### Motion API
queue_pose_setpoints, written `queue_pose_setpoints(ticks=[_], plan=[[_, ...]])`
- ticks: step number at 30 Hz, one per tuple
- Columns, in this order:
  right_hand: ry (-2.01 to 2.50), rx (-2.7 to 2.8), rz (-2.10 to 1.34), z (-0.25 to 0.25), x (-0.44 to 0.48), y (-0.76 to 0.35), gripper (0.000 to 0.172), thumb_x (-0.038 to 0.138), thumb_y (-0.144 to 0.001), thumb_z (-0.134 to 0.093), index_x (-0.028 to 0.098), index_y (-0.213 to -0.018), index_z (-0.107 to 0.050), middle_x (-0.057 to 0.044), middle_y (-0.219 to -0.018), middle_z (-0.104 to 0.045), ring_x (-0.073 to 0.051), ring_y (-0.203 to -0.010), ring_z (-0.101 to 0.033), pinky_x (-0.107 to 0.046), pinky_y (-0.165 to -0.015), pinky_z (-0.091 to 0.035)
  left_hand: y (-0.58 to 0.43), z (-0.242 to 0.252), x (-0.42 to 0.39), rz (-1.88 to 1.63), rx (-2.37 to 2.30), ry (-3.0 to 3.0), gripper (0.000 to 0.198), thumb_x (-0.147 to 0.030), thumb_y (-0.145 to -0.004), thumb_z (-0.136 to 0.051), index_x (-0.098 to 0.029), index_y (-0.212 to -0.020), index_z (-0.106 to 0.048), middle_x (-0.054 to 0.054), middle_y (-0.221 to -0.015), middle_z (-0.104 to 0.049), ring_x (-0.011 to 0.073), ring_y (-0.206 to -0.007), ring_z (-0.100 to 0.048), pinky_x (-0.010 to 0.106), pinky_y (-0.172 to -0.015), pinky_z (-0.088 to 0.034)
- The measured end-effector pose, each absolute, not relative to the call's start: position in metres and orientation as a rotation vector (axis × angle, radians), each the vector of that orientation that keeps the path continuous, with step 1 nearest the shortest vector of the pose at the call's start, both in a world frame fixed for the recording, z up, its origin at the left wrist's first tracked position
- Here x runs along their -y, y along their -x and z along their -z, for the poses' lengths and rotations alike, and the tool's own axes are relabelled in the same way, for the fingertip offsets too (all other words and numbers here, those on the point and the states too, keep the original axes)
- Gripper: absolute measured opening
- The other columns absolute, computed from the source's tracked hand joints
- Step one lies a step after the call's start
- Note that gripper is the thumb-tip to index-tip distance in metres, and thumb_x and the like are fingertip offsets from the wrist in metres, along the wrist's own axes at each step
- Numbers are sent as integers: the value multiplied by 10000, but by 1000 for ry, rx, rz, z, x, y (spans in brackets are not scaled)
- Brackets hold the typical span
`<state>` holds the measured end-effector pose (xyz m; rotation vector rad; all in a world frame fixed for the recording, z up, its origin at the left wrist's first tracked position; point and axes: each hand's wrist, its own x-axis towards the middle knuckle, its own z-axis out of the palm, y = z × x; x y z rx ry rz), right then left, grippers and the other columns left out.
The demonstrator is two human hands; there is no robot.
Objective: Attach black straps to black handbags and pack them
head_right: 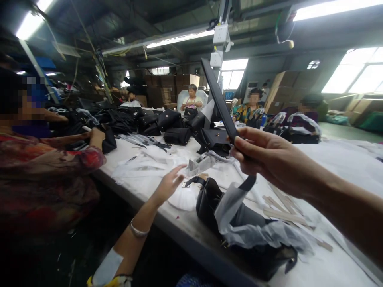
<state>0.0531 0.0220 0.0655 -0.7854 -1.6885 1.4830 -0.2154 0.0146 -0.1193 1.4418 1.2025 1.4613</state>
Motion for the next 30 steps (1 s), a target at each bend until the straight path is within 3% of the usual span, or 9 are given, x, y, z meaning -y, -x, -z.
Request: queue_pose_setpoints(ticks=[3, 5, 9, 13, 16, 21, 30], plan=[[958, 1670, -1462, -58, -27, -70, 255, 448, -760, -770, 229, -791, -642, 18, -632, -510, -81, -481, -391, -199, -407, -328, 218, 173, -14, -1247, -1196, -1132, 822, -374, -638, -874, -217, -1371, -536, 186, -1448, -496, 352, -1220, -572, 447, -995, -461], [1046, 1677, -1453, -52, -28, -77, 315, 489, -701, -801, 233, -798, -644, 10, -625, -513, -99, -490, -395, -217, -405, -330, 212, 190, -14, -1303, -1042, -908, 811, -312, -684, -856, -246, -1403, -489, 172, -1441, -503, 267, -1084, -657, 333, -852, -529], [1180, 1710, -1445, -39, -27, -87, 383, 562, -695, -777, 215, -741, -622, 7, -625, -481, -104, -499, -370, -226, -397, -265, 203, 194, -15, -1571, -780, -596, 519, -231, -729, -825, -240, -1215, -645, 75, -1354, -588, 99, -922, -659, 117, -648, -493], [1270, 1765, -1519, -24, -28, -93, 423, 609, -741, -722, 199, -783, -624, 25, -585, -440, -90, -491, -312, -219, -412, -176, 201, 177, -19, -1741, -596, -470, 528, -207, -657, -873, -221, -1151, -687, 47, -1159, -680, 70, -840, -635, 94, -603, -475], [1309, 1836, -1609, -8, -29, -90, 441, 607, -759, -714, 181, -800, -610, 44, -573, -439, -61, -479, -263, -208, -433, -132, 197, 153, -22, -1811, -569, -610, 440, -247, -651, -880, -178, -1058, -727, 38, -1050, -708, 76, -837, -631, 123, -669, -477], [1258, 1828, -1694, 20, -32, -80, 538, 681, -734, -689, 169, -688, -530, 52, -568, -440, -41, -447, -243, -222, -430, -102, 181, 115, -26, -1823, -572, -846, 421, -342, -646, -877, -200, -1022, -753, 35, -1019, -735, 168, -1016, -645, 308, -1008, -427], [1177, 1843, -1708, 40, -42, -86, 517, 641, -764, -690, 159, -674, -525, 62, -548, -421, -38, -440, -228, -234, -440, -90, 159, 90, -27, -1699, -595, -963, 459, -333, -698, -841, -226, -1131, -733, 66, -1151, -729, 227, -1097, -647, 353, -1006, -459]])
